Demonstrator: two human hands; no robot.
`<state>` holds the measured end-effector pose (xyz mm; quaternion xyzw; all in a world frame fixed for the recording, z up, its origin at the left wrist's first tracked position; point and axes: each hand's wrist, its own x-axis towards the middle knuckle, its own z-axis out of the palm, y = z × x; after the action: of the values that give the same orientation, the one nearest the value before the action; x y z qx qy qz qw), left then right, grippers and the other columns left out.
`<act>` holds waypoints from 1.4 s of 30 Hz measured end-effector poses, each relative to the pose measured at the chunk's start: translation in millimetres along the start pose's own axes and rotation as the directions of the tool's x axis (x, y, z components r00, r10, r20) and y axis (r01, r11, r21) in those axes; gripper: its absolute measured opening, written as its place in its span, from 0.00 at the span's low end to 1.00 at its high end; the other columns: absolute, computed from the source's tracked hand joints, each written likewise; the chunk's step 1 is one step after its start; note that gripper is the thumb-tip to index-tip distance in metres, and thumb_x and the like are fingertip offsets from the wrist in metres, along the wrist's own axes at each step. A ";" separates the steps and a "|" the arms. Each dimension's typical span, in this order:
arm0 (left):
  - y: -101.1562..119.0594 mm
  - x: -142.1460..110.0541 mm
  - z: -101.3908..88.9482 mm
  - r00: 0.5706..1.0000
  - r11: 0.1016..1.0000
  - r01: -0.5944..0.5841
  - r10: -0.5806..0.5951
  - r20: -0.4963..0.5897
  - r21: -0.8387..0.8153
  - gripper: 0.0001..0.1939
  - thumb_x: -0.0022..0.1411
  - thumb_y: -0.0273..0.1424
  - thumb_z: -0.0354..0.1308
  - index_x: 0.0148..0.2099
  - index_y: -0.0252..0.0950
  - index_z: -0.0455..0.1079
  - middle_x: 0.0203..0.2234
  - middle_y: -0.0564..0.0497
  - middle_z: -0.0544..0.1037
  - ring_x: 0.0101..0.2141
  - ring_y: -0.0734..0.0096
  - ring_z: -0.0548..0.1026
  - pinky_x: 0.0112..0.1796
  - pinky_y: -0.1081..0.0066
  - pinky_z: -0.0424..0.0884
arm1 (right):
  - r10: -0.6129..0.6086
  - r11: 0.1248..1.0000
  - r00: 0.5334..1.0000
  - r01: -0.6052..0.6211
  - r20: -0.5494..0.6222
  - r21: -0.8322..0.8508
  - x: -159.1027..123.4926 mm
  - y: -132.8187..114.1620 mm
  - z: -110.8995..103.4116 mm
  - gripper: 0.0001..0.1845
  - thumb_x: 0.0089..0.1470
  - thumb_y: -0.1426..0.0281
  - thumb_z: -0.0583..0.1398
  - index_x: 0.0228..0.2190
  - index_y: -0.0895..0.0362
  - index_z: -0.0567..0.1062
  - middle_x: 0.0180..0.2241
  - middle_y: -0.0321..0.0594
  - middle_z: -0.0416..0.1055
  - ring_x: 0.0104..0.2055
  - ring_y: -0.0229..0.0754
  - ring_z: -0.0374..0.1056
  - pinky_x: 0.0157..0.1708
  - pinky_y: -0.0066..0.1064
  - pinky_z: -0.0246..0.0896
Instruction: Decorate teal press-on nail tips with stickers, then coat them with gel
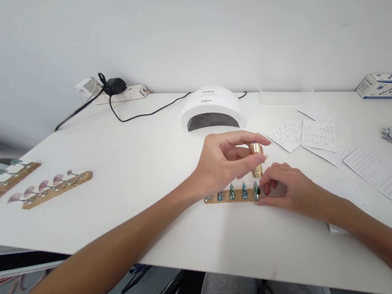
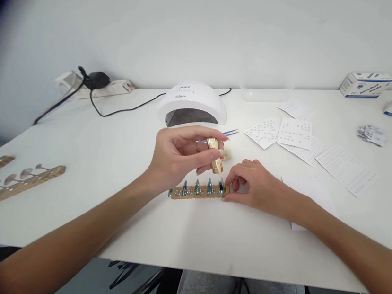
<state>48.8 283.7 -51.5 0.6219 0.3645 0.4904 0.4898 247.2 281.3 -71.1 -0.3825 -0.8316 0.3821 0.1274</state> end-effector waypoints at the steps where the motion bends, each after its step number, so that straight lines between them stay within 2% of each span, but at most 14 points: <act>1: -0.3 -0.6 -0.4 0.999 1.000 0.017 -0.017 0.034 0.010 0.08 0.55 0.26 0.66 0.40 0.38 0.79 0.20 0.54 0.73 0.17 0.80 0.67 0.15 0.76 0.63 | -0.007 1.000 1.000 0.007 -0.001 -0.003 0.2 0.1 0.2 0.12 0.51 0.61 0.66 0.27 0.52 0.70 0.30 0.35 0.73 0.39 0.45 0.66 0.40 0.38 0.59; 4: -2.2 -1.5 -1.1 0.996 0.999 0.023 -0.027 0.088 0.044 0.09 0.56 0.27 0.65 0.41 0.37 0.78 0.21 0.54 0.74 0.19 0.79 0.70 0.17 0.76 0.67 | -0.023 1.000 1.000 0.023 -0.007 -0.003 0.5 0.9 1.3 0.11 0.51 0.62 0.66 0.27 0.52 0.69 0.30 0.34 0.73 0.38 0.45 0.66 0.40 0.38 0.58; 10: -5.7 3.2 -2.3 0.999 0.996 -0.030 0.033 -0.032 0.088 0.08 0.55 0.26 0.65 0.40 0.35 0.77 0.20 0.55 0.73 0.20 0.79 0.71 0.18 0.77 0.67 | -0.066 0.998 0.997 0.066 -0.026 0.005 0.6 3.8 2.7 0.10 0.52 0.62 0.66 0.29 0.52 0.71 0.29 0.33 0.73 0.36 0.44 0.66 0.39 0.37 0.57; 15: -3.2 5.7 -3.3 0.995 0.999 -0.050 0.051 -0.083 0.019 0.08 0.53 0.26 0.66 0.38 0.36 0.77 0.23 0.54 0.73 0.19 0.80 0.69 0.17 0.76 0.65 | -0.038 0.999 0.999 0.038 -0.016 -0.003 1.4 1.9 1.4 0.09 0.52 0.62 0.65 0.29 0.52 0.72 0.29 0.34 0.74 0.37 0.44 0.67 0.39 0.38 0.59; 17: -2.1 4.6 -3.8 0.998 1.000 -0.027 0.027 -0.052 -0.005 0.07 0.54 0.27 0.67 0.37 0.37 0.78 0.22 0.54 0.72 0.17 0.81 0.66 0.16 0.75 0.63 | -0.018 1.000 1.000 0.018 -0.006 -0.002 1.2 0.9 0.7 0.10 0.52 0.61 0.65 0.29 0.52 0.71 0.30 0.34 0.74 0.38 0.45 0.67 0.40 0.38 0.59; 19: -2.0 2.7 -4.4 0.999 1.000 0.012 -0.012 0.032 -0.004 0.07 0.55 0.28 0.66 0.38 0.38 0.78 0.21 0.54 0.72 0.16 0.82 0.64 0.15 0.75 0.62 | -0.013 1.000 1.000 0.013 -0.001 -0.003 1.0 0.8 0.4 0.10 0.52 0.61 0.65 0.29 0.52 0.71 0.30 0.35 0.74 0.38 0.45 0.67 0.40 0.38 0.59; 21: -2.6 0.7 -4.6 0.993 0.999 0.040 -0.042 0.113 0.016 0.07 0.56 0.28 0.66 0.40 0.37 0.78 0.22 0.53 0.73 0.17 0.81 0.66 0.16 0.76 0.62 | -0.024 1.000 1.000 0.024 -0.003 -0.006 0.8 1.0 0.7 0.11 0.52 0.61 0.65 0.29 0.52 0.70 0.31 0.34 0.74 0.39 0.45 0.67 0.40 0.38 0.59; 23: -3.4 -0.6 -4.4 0.990 0.999 0.033 -0.039 0.136 0.042 0.07 0.57 0.27 0.65 0.40 0.37 0.78 0.24 0.53 0.75 0.18 0.80 0.69 0.17 0.77 0.65 | -0.030 1.000 1.000 0.030 -0.008 -0.007 0.7 0.8 1.1 0.11 0.52 0.61 0.66 0.28 0.52 0.70 0.30 0.34 0.74 0.38 0.45 0.67 0.40 0.38 0.59; 28: -5.4 0.3 -3.3 0.999 0.996 -0.024 0.021 0.040 0.080 0.07 0.57 0.27 0.65 0.40 0.36 0.77 0.20 0.55 0.72 0.21 0.78 0.73 0.20 0.77 0.69 | -0.010 1.000 1.000 0.010 -0.009 -0.014 0.6 -1.6 0.7 0.10 0.51 0.62 0.66 0.28 0.52 0.71 0.30 0.34 0.74 0.38 0.45 0.68 0.39 0.38 0.59; 36: -6.4 0.9 -1.7 0.993 0.989 -0.101 0.108 -0.055 0.112 0.07 0.57 0.25 0.63 0.40 0.36 0.76 0.24 0.53 0.74 0.23 0.78 0.73 0.20 0.76 0.67 | -0.042 0.999 0.999 0.042 -0.018 -0.012 1.2 3.8 1.9 0.09 0.52 0.61 0.65 0.29 0.51 0.71 0.30 0.34 0.74 0.37 0.45 0.68 0.39 0.38 0.59; 42: -2.9 2.7 -2.4 0.995 0.997 -0.070 0.068 -0.079 -0.022 0.07 0.54 0.26 0.66 0.38 0.37 0.77 0.24 0.53 0.74 0.19 0.80 0.69 0.17 0.75 0.65 | -0.045 0.999 0.999 0.045 -0.023 -0.010 0.9 2.9 1.5 0.10 0.52 0.61 0.65 0.28 0.51 0.71 0.29 0.34 0.74 0.37 0.45 0.68 0.39 0.39 0.59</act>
<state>47.2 287.5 -53.6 0.6082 0.3555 0.5357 0.4655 247.4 282.4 -74.3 -0.3686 -0.8402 0.3708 0.1438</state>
